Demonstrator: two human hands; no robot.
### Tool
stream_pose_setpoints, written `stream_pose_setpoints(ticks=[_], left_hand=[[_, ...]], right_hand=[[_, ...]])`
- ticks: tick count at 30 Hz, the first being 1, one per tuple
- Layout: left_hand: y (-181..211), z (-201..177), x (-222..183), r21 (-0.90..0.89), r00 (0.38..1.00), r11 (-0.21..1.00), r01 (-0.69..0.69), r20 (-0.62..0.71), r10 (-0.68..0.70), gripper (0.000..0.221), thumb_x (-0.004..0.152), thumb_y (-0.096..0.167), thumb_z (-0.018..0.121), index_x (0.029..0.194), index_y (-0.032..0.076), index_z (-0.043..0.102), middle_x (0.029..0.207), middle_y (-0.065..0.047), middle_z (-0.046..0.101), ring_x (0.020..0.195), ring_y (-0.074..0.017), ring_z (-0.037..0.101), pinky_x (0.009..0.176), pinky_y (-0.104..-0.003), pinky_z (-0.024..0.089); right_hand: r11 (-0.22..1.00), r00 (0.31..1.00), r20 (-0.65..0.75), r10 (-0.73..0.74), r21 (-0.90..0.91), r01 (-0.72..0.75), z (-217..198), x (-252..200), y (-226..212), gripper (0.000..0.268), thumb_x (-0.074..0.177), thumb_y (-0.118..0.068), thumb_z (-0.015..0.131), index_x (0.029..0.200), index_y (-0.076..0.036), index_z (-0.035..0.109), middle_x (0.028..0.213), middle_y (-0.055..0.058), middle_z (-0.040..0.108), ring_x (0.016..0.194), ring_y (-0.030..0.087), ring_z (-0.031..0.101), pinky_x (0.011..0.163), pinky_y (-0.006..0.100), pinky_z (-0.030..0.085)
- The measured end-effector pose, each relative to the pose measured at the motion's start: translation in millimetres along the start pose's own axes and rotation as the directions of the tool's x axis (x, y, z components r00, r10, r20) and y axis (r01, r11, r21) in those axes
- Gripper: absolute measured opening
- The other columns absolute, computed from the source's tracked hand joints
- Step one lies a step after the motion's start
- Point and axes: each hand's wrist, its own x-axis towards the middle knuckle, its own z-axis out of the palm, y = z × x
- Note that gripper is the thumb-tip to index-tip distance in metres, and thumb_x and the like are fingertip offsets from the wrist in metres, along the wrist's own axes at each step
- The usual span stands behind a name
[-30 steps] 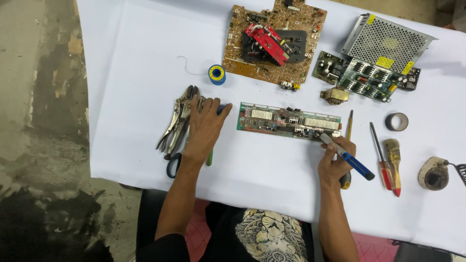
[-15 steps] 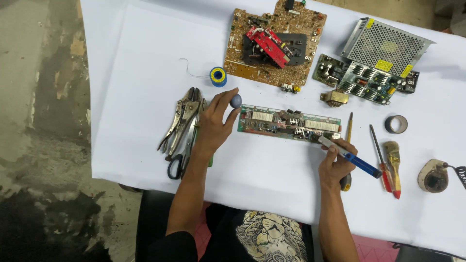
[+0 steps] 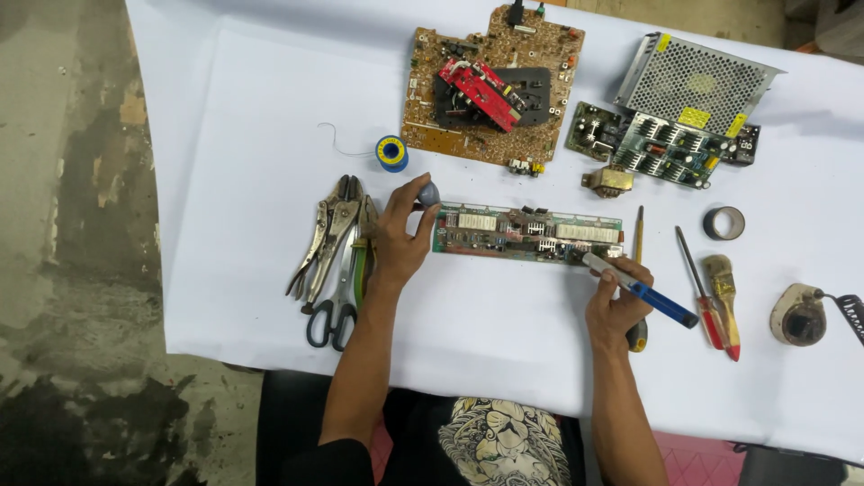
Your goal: Repairing a circuit board using a soldering iron and a desoldering pump on a workbench
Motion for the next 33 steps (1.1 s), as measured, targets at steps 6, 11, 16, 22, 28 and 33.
stream_pose_setpoints(ticks=[6, 11, 16, 22, 28, 33], left_hand=[[-0.1, 1.9, -1.2, 0.007, 0.998, 0.998, -0.063, -0.022, 0.063, 0.043, 0.096, -0.001, 0.072, 0.137, 0.001, 0.061, 0.122, -0.02, 0.066, 0.107, -0.0377, 0.07, 0.081, -0.042, 0.065], [0.5, 3.5, 0.9, 0.017, 0.994, 0.994, -0.112, -0.018, 0.112, 0.042, 0.096, -0.001, 0.073, 0.137, -0.002, 0.061, 0.123, -0.022, 0.066, 0.105, -0.0386, 0.07, 0.079, -0.041, 0.065], [-3.7, 5.0, -0.6, 0.073, 0.993, 0.99, -0.121, -0.008, 0.122, 0.044, 0.095, -0.003, 0.073, 0.137, -0.001, 0.061, 0.122, -0.021, 0.065, 0.104, -0.0395, 0.069, 0.081, -0.044, 0.064], [1.7, 6.8, -1.3, 0.086, 0.991, 0.987, -0.134, 0.0, 0.135, 0.047, 0.092, -0.005, 0.076, 0.136, 0.0, 0.061, 0.123, -0.021, 0.065, 0.104, -0.0408, 0.07, 0.082, -0.047, 0.063], [-2.0, 9.2, -3.9, 0.084, 0.987, 0.986, -0.144, -0.065, 0.15, 0.046, 0.09, 0.0, 0.081, 0.133, -0.003, 0.063, 0.121, -0.02, 0.068, 0.099, -0.0358, 0.074, 0.081, -0.038, 0.064], [1.1, 5.2, -1.7, 0.159, 0.984, 0.972, -0.175, -0.014, 0.18, 0.041, 0.092, -0.004, 0.076, 0.131, -0.001, 0.063, 0.118, -0.021, 0.069, 0.093, -0.0382, 0.074, 0.071, -0.039, 0.065]], right_hand=[[0.966, 0.992, 0.031, -0.119, -0.227, 0.123, 6.0, 11.4, -20.0, 0.031, 0.105, -0.02, 0.071, 0.11, 0.006, 0.054, 0.098, 0.02, 0.065, 0.082, 0.036, 0.072, 0.074, 0.041, 0.059], [0.929, 0.989, 0.014, -0.146, -0.341, 0.142, 4.8, 12.1, -23.5, 0.03, 0.1, -0.019, 0.077, 0.109, 0.001, 0.057, 0.097, 0.015, 0.069, 0.088, 0.034, 0.074, 0.084, 0.042, 0.058], [0.956, 0.997, 0.031, -0.067, -0.283, 0.073, 12.5, 12.1, -37.1, 0.023, 0.1, -0.014, 0.072, 0.105, 0.0, 0.055, 0.098, 0.014, 0.07, 0.078, 0.029, 0.074, 0.07, 0.036, 0.06], [0.903, 0.99, 0.055, -0.126, -0.408, 0.138, 19.7, 23.7, -60.3, 0.018, 0.101, -0.011, 0.07, 0.107, -0.001, 0.057, 0.099, 0.015, 0.072, 0.077, 0.031, 0.075, 0.07, 0.035, 0.06], [0.905, 0.965, 0.054, -0.255, -0.337, 0.258, 22.3, 29.3, -53.0, 0.012, 0.101, -0.007, 0.068, 0.105, 0.001, 0.059, 0.099, 0.015, 0.069, 0.083, 0.034, 0.074, 0.078, 0.041, 0.061], [0.902, 0.983, 0.083, -0.164, -0.391, 0.184, 19.5, 22.5, -55.7, 0.019, 0.1, -0.018, 0.075, 0.105, -0.003, 0.064, 0.097, 0.011, 0.074, 0.088, 0.031, 0.075, 0.083, 0.038, 0.059]])
